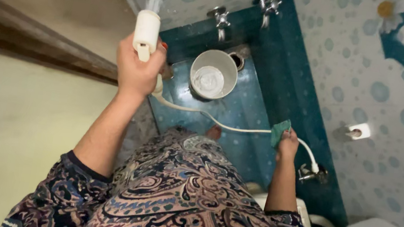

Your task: The person uses a handheld shower head to spray water on the bathroom walls and floor, then scrubs the surfaces with a sponge. They also wash a green plastic pitcher with the sponge and rinse it with the shower head.

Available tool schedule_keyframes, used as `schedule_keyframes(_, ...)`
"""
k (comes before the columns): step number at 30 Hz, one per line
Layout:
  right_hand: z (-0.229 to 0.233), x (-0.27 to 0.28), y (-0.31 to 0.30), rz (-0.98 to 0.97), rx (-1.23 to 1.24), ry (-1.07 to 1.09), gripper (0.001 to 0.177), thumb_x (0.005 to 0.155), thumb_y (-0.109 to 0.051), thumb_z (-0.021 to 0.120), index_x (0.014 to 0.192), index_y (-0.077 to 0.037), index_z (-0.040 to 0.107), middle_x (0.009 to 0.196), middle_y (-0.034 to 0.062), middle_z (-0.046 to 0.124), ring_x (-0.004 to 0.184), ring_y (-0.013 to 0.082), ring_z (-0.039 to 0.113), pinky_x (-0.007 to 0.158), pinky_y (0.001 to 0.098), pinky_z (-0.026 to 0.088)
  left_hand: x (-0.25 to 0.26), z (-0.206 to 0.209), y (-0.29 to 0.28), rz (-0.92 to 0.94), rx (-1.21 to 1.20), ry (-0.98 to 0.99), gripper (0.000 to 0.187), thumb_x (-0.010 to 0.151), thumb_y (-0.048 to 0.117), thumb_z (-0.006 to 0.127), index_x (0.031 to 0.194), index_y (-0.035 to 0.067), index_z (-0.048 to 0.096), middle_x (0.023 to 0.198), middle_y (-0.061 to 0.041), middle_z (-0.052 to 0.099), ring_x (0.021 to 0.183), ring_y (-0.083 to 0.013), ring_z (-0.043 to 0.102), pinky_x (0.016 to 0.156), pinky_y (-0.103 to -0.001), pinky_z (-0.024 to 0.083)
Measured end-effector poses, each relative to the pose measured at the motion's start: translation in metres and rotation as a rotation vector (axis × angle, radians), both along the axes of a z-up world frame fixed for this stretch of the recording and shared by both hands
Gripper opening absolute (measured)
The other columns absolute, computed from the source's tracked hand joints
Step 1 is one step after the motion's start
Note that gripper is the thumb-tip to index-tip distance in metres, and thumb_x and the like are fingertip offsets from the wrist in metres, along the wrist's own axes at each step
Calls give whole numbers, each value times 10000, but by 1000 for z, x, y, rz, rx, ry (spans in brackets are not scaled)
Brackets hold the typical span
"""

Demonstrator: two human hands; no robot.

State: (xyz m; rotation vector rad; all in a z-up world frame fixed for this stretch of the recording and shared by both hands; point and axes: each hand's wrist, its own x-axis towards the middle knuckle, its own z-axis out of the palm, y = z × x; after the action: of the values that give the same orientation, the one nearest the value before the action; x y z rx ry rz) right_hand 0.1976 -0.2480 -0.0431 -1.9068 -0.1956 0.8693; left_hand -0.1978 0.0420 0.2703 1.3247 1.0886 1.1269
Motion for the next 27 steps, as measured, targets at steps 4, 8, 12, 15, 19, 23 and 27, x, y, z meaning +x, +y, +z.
schedule_keyframes(4, -4, -24, -6, -48, 41, 45, 352, 1053, -123, 512, 1377, -24, 606, 1182, 95, 693, 1023, 173, 655, 899, 299, 520, -15, -15, 0, 81, 0, 109, 87, 896, 102, 652, 886, 15, 655, 701, -27, 640, 579, -107, 608, 539, -285, 484)
schedule_keyframes(8, -4, -41, -13, -76, 9, 22, 366, 1043, -130, 521, 1384, -32, 609, 1200, 84, 691, 1042, 170, 652, 903, 298, 514, -14, -33, -12, 113, 81, 239, 122, 885, 120, 683, 864, 4, 654, 698, -38, 656, 614, -134, 620, 574, -312, 493)
schedule_keyframes(12, -4, -57, -24, -97, -39, 25, 365, 1057, -166, 514, 1393, -49, 598, 1202, 75, 694, 1026, 163, 652, 893, 303, 515, -17, -39, -21, 127, -115, 288, 124, 866, 134, 670, 843, 13, 656, 626, -33, 636, 538, -120, 606, 517, -306, 479)
schedule_keyframes(15, -3, -66, -32, -97, -127, -20, 358, 1075, -164, 507, 1397, -45, 612, 1181, 91, 688, 1002, 168, 638, 872, 317, 511, -23, -34, -20, 72, -203, 186, 117, 864, 123, 669, 842, 14, 635, 618, -29, 616, 518, -111, 588, 484, -300, 463)
schedule_keyframes(19, 1, -73, -44, -168, 91, 121, 363, 1072, -143, 492, 1408, -39, 579, 1180, 69, 684, 1021, 159, 650, 902, 302, 525, -31, -34, -21, -74, -97, 35, 64, 871, 83, 639, 871, 20, 653, 666, -21, 634, 563, -100, 606, 524, -278, 487)
schedule_keyframes(23, 6, -80, -55, -217, 121, 178, 360, 1068, -129, 482, 1402, -36, 575, 1167, 65, 683, 1021, 167, 658, 901, 310, 533, -34, -39, -33, -175, -19, 103, 71, 873, 94, 653, 874, 23, 659, 690, -14, 641, 608, -103, 614, 571, -275, 486)
schedule_keyframes(27, 15, -79, -67, -277, 224, 247, 342, 1085, -145, 476, 1398, -37, 564, 1171, 62, 667, 1029, 175, 655, 916, 323, 539, -24, -36, -34, -260, -51, 95, 86, 860, 110, 655, 875, 25, 660, 717, -12, 651, 653, -95, 608, 613, -278, 493)
